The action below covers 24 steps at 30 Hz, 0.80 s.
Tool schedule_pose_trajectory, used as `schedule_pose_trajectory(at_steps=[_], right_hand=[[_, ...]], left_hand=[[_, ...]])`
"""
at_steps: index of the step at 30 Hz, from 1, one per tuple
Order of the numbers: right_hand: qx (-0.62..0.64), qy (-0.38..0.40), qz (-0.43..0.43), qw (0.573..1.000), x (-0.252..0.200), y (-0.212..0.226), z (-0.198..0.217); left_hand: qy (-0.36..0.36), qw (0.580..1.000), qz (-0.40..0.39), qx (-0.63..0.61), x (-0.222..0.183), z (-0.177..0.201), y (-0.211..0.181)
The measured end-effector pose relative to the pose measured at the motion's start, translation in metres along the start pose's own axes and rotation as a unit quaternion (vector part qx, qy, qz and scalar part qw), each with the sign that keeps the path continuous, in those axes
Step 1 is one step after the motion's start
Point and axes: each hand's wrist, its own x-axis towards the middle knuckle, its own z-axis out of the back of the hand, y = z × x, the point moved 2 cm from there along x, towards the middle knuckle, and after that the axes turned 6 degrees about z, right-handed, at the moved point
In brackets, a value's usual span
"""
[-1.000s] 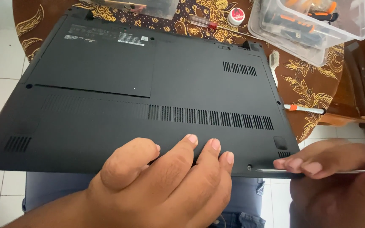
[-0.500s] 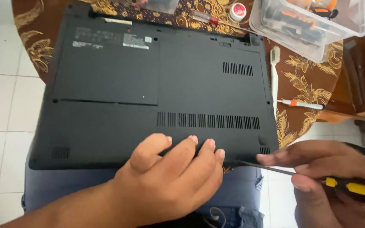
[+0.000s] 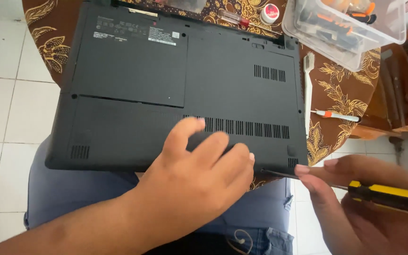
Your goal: Using a screwdriver to pry open the bottom casing of a laptop to access internal components.
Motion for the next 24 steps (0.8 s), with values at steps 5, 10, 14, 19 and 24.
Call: schedule_pose_trajectory(at_steps=[5,10,14,19,24], right_hand=[[0.164,0.123,0.030,0.978,0.008,-0.051,0.025],[0.559,0.179,-0.159,0.794,-0.005,-0.092,0.031],[0.065,-0.015,0.105,0.992,-0.011,-0.070,0.005],[0.076,-0.004,-0.021,0.997,-0.011,-0.014,0.004],[0.078,-0.115,-0.102,0.985,-0.022,-0.036,-0.006]], left_hand=[[0.123,0.980,0.044,-0.150,0.003,0.000,0.008],[0.188,0.975,0.036,-0.115,0.000,-0.012,0.014],[0.220,0.974,0.026,-0.051,-0.006,-0.021,0.011],[0.221,0.975,0.014,-0.032,-0.007,-0.022,0.007],[0.226,0.973,0.022,-0.032,-0.008,-0.023,0.006]])
